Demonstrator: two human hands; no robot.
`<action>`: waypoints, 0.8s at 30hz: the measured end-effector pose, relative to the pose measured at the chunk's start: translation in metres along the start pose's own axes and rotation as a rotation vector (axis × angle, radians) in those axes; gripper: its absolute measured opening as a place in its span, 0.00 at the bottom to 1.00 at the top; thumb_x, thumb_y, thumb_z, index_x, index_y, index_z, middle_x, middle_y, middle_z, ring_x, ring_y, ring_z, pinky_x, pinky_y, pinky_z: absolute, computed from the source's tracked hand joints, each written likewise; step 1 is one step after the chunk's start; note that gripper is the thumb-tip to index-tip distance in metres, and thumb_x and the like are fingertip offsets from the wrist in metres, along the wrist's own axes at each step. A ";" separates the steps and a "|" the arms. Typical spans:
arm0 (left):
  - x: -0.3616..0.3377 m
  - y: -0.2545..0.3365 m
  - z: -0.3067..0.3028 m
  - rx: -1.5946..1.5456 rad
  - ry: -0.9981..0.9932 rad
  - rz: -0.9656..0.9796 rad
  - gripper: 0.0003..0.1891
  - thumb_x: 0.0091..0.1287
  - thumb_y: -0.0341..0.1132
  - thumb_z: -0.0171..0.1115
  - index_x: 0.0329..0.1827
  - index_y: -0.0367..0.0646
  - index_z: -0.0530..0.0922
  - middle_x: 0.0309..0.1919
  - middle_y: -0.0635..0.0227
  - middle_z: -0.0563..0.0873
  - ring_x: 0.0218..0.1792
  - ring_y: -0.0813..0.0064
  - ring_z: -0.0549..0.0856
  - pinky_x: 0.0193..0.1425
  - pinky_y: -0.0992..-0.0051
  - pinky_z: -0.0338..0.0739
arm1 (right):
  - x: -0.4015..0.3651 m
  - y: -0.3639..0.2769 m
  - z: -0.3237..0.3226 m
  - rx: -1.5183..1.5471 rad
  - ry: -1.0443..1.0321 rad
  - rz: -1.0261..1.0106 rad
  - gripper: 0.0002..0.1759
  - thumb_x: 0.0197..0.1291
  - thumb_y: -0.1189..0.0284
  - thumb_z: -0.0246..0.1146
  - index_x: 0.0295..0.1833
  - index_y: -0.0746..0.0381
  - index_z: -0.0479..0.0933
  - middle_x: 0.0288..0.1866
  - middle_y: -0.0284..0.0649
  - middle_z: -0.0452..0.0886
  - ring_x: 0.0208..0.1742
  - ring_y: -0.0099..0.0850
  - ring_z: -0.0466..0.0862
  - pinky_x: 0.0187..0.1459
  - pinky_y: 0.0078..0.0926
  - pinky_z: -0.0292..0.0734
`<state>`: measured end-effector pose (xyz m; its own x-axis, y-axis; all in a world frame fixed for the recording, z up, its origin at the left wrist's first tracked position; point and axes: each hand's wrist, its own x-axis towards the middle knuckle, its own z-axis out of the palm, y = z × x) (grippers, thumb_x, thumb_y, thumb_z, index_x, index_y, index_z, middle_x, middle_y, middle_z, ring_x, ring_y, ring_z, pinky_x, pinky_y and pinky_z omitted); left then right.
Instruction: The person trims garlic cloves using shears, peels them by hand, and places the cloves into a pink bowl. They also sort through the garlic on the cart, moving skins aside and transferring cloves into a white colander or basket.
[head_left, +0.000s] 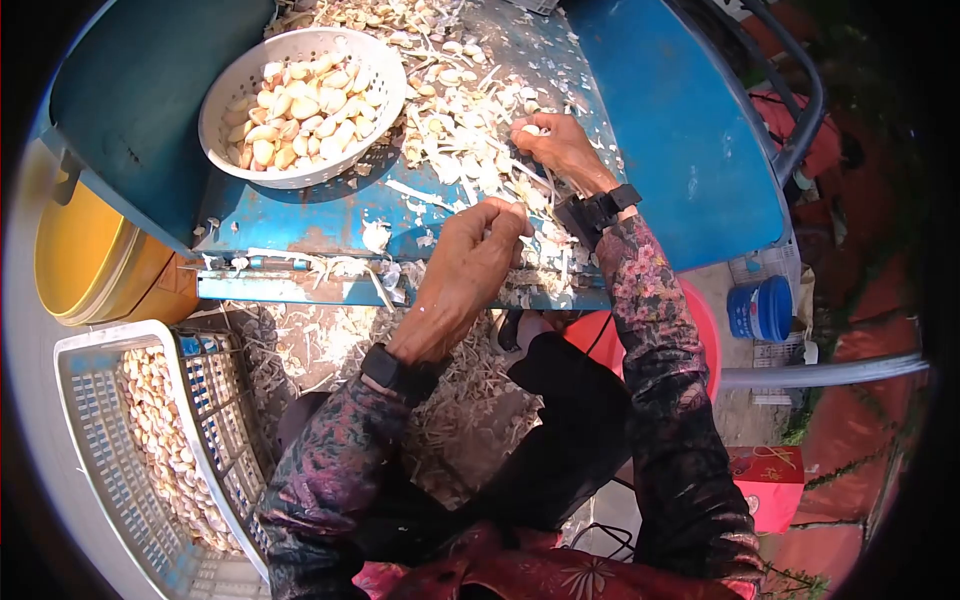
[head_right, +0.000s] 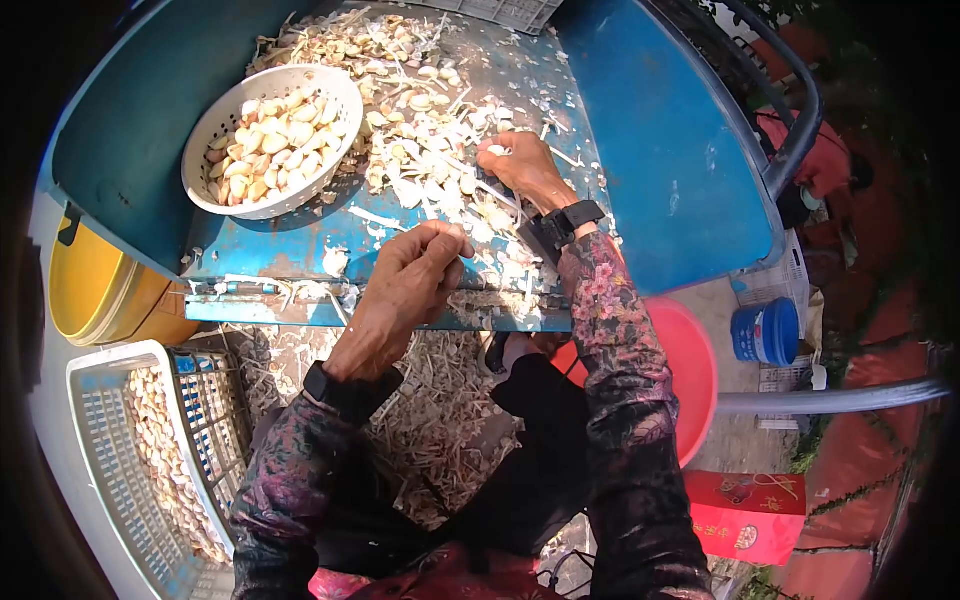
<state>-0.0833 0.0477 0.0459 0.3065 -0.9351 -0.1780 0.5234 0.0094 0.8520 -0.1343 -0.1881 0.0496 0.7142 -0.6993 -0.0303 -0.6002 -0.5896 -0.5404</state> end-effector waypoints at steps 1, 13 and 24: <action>0.000 0.000 0.000 -0.016 0.012 0.000 0.12 0.69 0.38 0.51 0.37 0.38 0.78 0.20 0.77 0.72 0.22 0.87 0.66 0.24 0.82 0.58 | -0.011 -0.007 -0.009 0.213 -0.067 0.094 0.15 0.57 0.64 0.66 0.40 0.67 0.82 0.27 0.36 0.79 0.27 0.21 0.75 0.30 0.22 0.71; -0.012 0.004 0.011 -0.062 0.064 -0.090 0.11 0.73 0.43 0.52 0.35 0.46 0.74 0.18 0.84 0.68 0.13 0.93 0.56 0.15 0.86 0.49 | -0.220 0.031 -0.116 0.464 0.035 0.372 0.14 0.63 0.66 0.63 0.45 0.67 0.77 0.28 0.32 0.79 0.27 0.15 0.72 0.29 0.14 0.66; -0.010 -0.006 0.018 -0.034 0.046 -0.069 0.10 0.73 0.40 0.51 0.35 0.46 0.75 0.18 0.83 0.70 0.13 0.93 0.57 0.14 0.86 0.48 | -0.215 0.057 -0.082 -0.032 0.178 0.215 0.13 0.60 0.68 0.63 0.44 0.67 0.81 0.37 0.45 0.83 0.33 0.33 0.82 0.39 0.30 0.76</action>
<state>-0.1040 0.0506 0.0517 0.3049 -0.9166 -0.2587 0.5710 -0.0415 0.8199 -0.3514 -0.1046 0.0941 0.4962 -0.8681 0.0088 -0.7442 -0.4305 -0.5108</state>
